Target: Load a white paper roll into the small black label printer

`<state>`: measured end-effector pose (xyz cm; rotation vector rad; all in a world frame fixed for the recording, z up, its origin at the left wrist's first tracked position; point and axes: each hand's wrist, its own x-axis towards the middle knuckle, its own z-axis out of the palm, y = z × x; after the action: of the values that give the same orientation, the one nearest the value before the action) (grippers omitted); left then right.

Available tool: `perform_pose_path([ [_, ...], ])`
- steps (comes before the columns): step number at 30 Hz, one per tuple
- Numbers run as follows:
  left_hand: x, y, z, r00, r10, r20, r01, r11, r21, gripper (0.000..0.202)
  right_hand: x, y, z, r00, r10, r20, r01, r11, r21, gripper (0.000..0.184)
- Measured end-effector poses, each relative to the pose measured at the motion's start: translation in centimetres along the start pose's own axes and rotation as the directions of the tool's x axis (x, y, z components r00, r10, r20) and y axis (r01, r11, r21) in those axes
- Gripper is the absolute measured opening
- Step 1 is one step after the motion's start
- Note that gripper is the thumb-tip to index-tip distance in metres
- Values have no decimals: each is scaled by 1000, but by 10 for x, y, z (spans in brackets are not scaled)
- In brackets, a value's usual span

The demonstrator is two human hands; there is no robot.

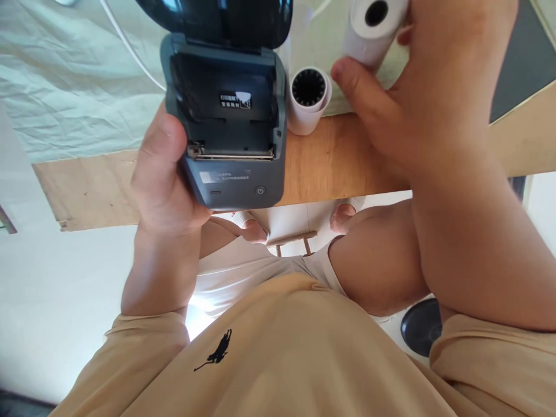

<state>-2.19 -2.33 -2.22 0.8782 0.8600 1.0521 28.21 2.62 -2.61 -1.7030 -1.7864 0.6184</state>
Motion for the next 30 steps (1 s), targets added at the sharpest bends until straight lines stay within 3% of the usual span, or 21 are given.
perform_pose_path([
  [2,0,1,0,1000,-13,-18,14,1000,11,28,4,1,0,999,7,41,3,974,-225,78],
  [4,0,2,0,1000,-15,-26,15,1000,14,34,1,1,-2,1000,-13,18,18,953,-302,82],
  [8,0,3,1,999,-43,-22,43,999,27,40,-21,-13,-5,987,-121,-106,98,974,-202,75],
  [13,1,1,1,999,-4,-54,3,1000,-31,30,-39,-40,10,960,-232,157,259,950,-175,59],
  [19,2,1,-1,996,-48,-80,51,998,40,46,-25,-35,25,976,-133,172,170,960,-223,47],
  [22,1,0,-3,999,24,-36,-19,993,118,29,-22,-37,23,967,-154,201,197,956,-218,42],
  [25,0,-1,-4,996,80,29,-84,964,251,38,-24,-41,20,953,-206,220,253,944,-213,47],
  [30,0,3,-1,997,-43,-71,48,997,66,17,-25,-41,21,940,-193,281,256,944,-206,50],
])
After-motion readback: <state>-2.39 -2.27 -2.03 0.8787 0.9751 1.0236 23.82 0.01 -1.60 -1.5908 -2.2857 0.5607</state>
